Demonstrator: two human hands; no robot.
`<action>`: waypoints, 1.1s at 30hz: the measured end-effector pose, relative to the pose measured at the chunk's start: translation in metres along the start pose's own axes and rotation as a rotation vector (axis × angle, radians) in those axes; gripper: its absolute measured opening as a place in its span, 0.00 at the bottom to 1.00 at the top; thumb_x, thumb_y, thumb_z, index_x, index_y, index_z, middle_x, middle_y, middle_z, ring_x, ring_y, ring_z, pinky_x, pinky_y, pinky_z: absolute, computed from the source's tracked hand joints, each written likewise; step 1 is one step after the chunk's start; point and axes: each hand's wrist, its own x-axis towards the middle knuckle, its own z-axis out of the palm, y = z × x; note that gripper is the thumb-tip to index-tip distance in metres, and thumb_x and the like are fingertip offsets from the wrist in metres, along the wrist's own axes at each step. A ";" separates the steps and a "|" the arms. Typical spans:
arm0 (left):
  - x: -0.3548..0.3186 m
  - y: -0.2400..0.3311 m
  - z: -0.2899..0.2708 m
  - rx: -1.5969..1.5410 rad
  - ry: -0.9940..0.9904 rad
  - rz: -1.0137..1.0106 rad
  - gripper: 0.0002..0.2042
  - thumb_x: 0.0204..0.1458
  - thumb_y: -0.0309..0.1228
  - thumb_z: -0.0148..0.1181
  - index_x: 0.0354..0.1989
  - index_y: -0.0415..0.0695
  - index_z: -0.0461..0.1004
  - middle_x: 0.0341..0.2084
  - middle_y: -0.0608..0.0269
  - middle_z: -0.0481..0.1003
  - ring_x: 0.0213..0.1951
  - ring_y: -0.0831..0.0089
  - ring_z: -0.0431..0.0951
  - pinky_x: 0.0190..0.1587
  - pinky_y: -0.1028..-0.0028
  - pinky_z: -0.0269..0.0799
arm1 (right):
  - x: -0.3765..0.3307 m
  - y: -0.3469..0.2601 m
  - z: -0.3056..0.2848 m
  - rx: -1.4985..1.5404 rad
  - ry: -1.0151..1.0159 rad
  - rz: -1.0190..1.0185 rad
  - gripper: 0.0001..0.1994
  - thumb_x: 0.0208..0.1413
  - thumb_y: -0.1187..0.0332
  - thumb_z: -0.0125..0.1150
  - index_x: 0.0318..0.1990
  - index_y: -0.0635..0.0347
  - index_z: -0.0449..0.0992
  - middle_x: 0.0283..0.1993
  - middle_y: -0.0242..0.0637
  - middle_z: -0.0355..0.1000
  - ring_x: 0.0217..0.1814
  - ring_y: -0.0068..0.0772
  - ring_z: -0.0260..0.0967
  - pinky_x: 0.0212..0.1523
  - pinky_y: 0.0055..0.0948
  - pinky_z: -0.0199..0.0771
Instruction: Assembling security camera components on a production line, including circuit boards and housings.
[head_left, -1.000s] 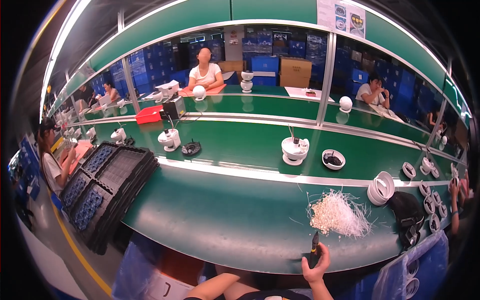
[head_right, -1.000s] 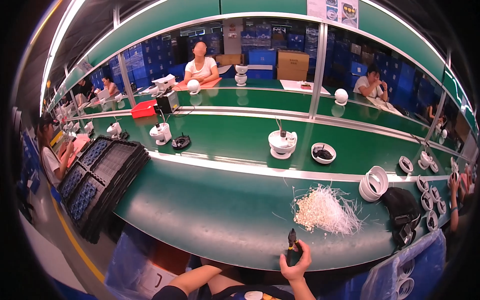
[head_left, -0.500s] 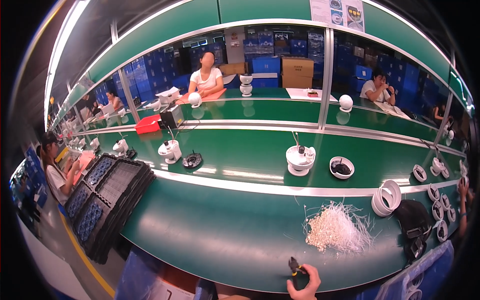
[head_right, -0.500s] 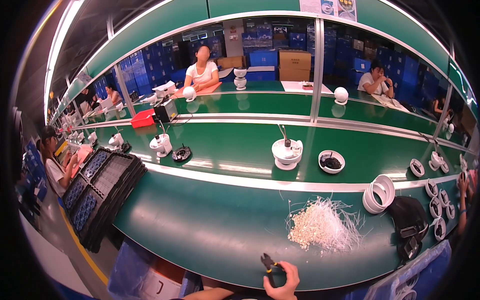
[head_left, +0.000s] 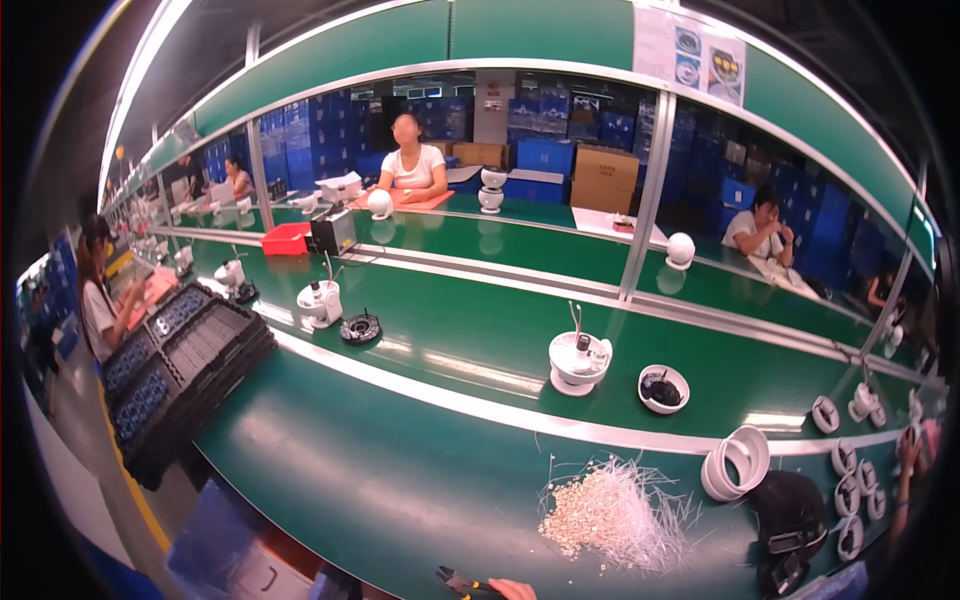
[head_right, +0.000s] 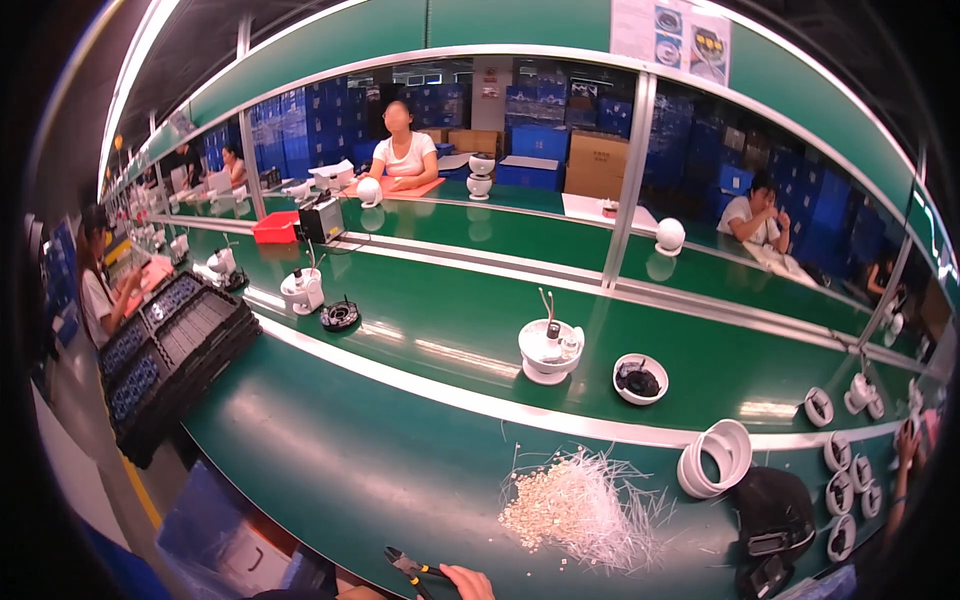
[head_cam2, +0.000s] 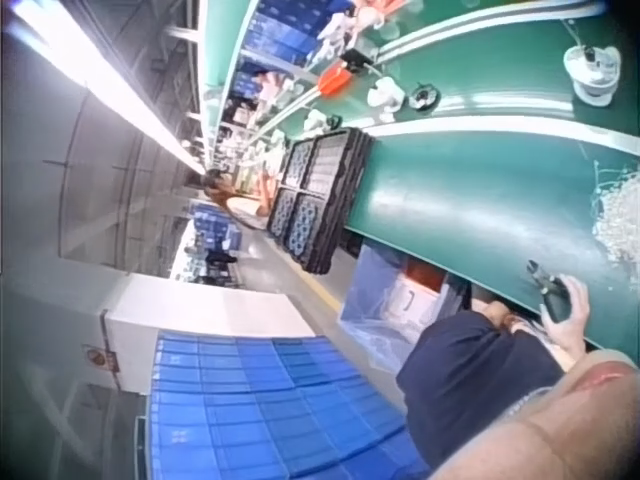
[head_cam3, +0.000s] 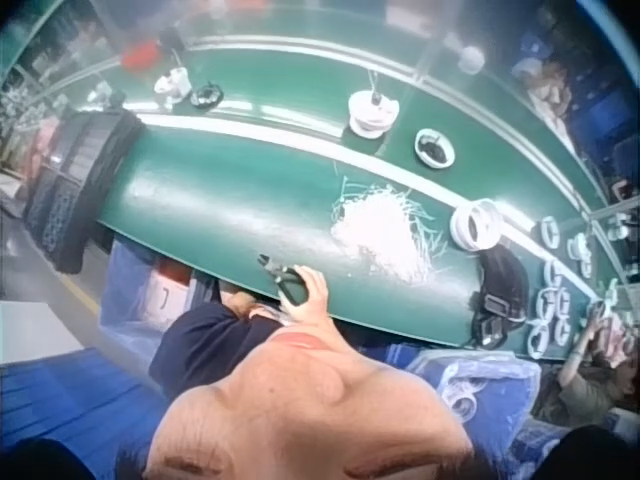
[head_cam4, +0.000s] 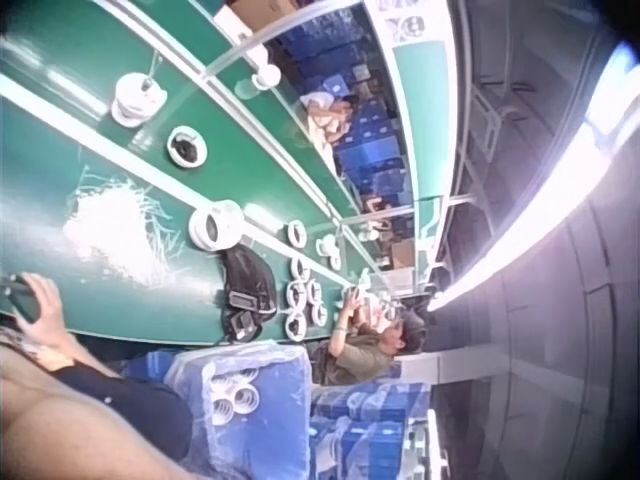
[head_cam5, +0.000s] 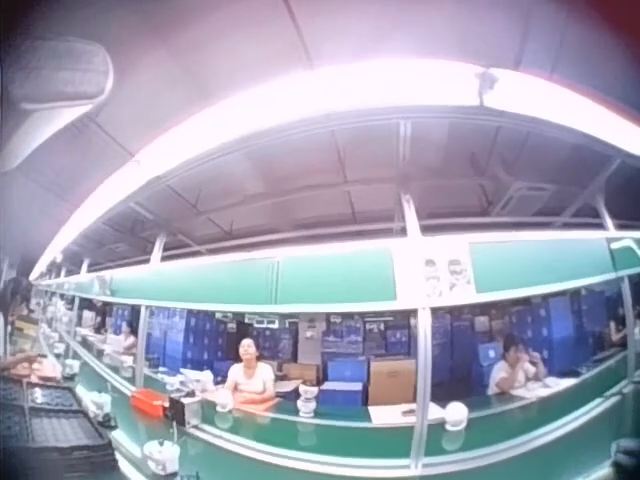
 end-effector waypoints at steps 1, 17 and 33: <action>0.005 -0.006 0.001 0.006 -0.007 0.019 0.19 0.55 0.33 0.38 0.51 0.35 0.60 0.50 0.58 0.64 0.53 0.72 0.62 0.56 0.76 0.52 | 0.000 -0.002 0.001 -0.021 -0.012 -0.009 0.25 0.26 0.71 0.67 0.39 0.61 0.70 0.39 0.46 0.67 0.40 0.48 0.65 0.42 0.38 0.65; -0.161 -0.239 -0.128 0.292 0.034 -0.079 0.19 0.54 0.32 0.38 0.51 0.35 0.60 0.50 0.57 0.64 0.54 0.72 0.61 0.57 0.76 0.50 | -0.003 -0.035 0.077 -0.509 0.115 -0.197 0.24 0.30 0.72 0.63 0.43 0.61 0.67 0.39 0.47 0.67 0.41 0.51 0.65 0.43 0.39 0.64; -0.112 -0.322 -0.122 0.624 -0.046 -0.186 0.19 0.54 0.32 0.38 0.52 0.35 0.59 0.50 0.56 0.63 0.54 0.73 0.60 0.58 0.76 0.48 | -0.004 -0.030 0.073 -0.473 0.063 -0.148 0.24 0.31 0.69 0.62 0.43 0.59 0.68 0.39 0.46 0.67 0.41 0.50 0.63 0.42 0.41 0.62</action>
